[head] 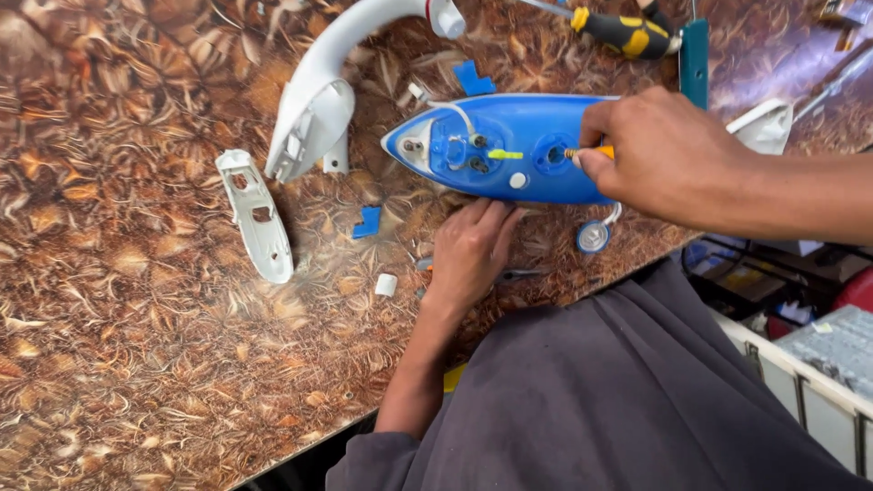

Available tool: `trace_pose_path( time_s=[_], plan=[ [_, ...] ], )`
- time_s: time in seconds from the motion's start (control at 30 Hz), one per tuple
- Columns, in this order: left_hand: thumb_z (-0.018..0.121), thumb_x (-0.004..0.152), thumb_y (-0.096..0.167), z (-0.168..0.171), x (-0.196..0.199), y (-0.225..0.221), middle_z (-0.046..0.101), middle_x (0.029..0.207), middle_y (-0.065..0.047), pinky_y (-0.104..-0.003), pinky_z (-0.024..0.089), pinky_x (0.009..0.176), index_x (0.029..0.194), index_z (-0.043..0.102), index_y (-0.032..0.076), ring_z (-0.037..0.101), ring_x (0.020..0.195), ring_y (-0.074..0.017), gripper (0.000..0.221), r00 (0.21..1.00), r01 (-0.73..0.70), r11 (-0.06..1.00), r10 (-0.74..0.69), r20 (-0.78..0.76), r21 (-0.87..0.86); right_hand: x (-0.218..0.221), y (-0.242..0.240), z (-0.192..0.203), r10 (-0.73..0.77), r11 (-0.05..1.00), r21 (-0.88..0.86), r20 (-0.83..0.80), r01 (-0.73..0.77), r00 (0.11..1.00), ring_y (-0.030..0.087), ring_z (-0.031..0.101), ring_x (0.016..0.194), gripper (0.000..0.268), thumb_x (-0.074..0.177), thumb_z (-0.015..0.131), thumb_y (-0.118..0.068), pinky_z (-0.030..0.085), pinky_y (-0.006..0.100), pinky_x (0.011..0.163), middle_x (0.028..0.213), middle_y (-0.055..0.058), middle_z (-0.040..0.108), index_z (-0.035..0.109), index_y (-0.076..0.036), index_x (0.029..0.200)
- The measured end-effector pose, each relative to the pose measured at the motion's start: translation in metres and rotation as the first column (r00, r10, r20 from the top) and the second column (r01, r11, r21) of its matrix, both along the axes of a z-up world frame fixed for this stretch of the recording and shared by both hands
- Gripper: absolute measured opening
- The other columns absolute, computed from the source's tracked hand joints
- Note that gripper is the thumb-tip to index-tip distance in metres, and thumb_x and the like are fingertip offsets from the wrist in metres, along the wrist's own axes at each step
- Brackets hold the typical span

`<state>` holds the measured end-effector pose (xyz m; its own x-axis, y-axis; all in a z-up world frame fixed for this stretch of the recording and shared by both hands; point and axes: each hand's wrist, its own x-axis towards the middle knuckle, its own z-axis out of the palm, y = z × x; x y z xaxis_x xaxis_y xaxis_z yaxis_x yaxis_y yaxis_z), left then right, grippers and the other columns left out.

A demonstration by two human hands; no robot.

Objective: Disassembling and reassembling an electric iron for repair using a screwdriver and pliers on a workbench.

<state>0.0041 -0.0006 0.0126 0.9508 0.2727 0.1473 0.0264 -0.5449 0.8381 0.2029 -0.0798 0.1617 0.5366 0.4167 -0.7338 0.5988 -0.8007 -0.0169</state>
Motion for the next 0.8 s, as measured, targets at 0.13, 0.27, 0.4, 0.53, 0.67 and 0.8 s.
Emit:
trace_pose_path(
  time_s=[0.13,0.27,0.4,0.53,0.67,0.8],
  plan=[
    [0.066,0.103,0.017,0.002,0.001,0.000,0.057,0.075,-0.009,-0.043,0.046,0.053,0.088,0.058,0.006,0.056,0.063,-0.0272,0.020,1.000,-0.001,1.000,0.001,-0.005,0.006,0.000,0.001,0.002,-0.064,0.997,0.032,-0.038,0.065,0.997,0.038,0.073,0.084,0.025,0.099,0.065,-0.027,0.057,0.055,0.075,0.097,0.019,0.078,0.077,-0.006,0.103],
    [0.065,0.103,0.015,0.001,0.005,0.000,0.060,0.076,-0.012,-0.043,0.047,0.056,0.088,0.059,0.006,0.058,0.064,-0.0294,0.019,1.000,-0.002,1.000,0.002,0.013,-0.003,-0.002,0.007,0.009,-0.130,0.991,0.009,-0.064,0.130,0.989,0.033,0.067,0.061,0.024,0.102,0.065,-0.028,0.055,0.054,0.068,0.074,0.017,0.074,0.076,-0.006,0.100],
    [0.066,0.102,0.015,-0.001,0.005,-0.001,0.062,0.077,-0.011,-0.041,0.048,0.057,0.089,0.063,0.004,0.059,0.064,-0.0276,0.018,1.000,-0.017,1.000,0.017,0.009,0.011,-0.003,0.007,0.007,-0.214,0.977,-0.013,-0.061,0.213,0.975,0.037,0.065,0.066,0.021,0.100,0.064,-0.026,0.051,0.055,0.063,0.071,0.018,0.070,0.074,-0.008,0.098],
    [0.067,0.102,0.016,0.000,0.006,0.000,0.063,0.078,-0.012,-0.042,0.048,0.057,0.090,0.064,0.004,0.060,0.065,-0.0290,0.017,1.000,-0.013,1.000,0.013,0.002,0.003,-0.003,0.006,0.004,-0.249,0.968,-0.006,-0.069,0.249,0.966,0.037,0.070,0.085,0.023,0.099,0.066,-0.026,0.052,0.053,0.078,0.080,0.018,0.075,0.076,-0.008,0.089],
    [0.067,0.102,0.016,-0.001,0.006,0.000,0.060,0.075,-0.010,-0.040,0.046,0.057,0.086,0.062,0.005,0.057,0.064,-0.0266,0.020,1.000,-0.016,1.000,0.016,0.015,0.002,-0.005,0.002,0.000,-0.391,0.918,0.038,-0.076,0.395,0.917,0.031,0.065,0.084,0.025,0.098,0.066,-0.024,0.048,0.050,0.075,0.081,0.010,0.073,0.073,-0.010,0.078],
    [0.069,0.101,0.014,-0.003,0.006,0.000,0.062,0.076,-0.009,-0.039,0.048,0.058,0.087,0.063,0.005,0.058,0.064,-0.0254,0.018,1.000,-0.014,1.000,0.014,0.022,-0.005,-0.007,0.003,0.004,-0.554,0.830,0.012,-0.109,0.558,0.826,0.025,0.061,0.074,0.022,0.098,0.065,-0.023,0.044,0.047,0.064,0.083,0.008,0.070,0.071,-0.009,0.082]
  ],
)
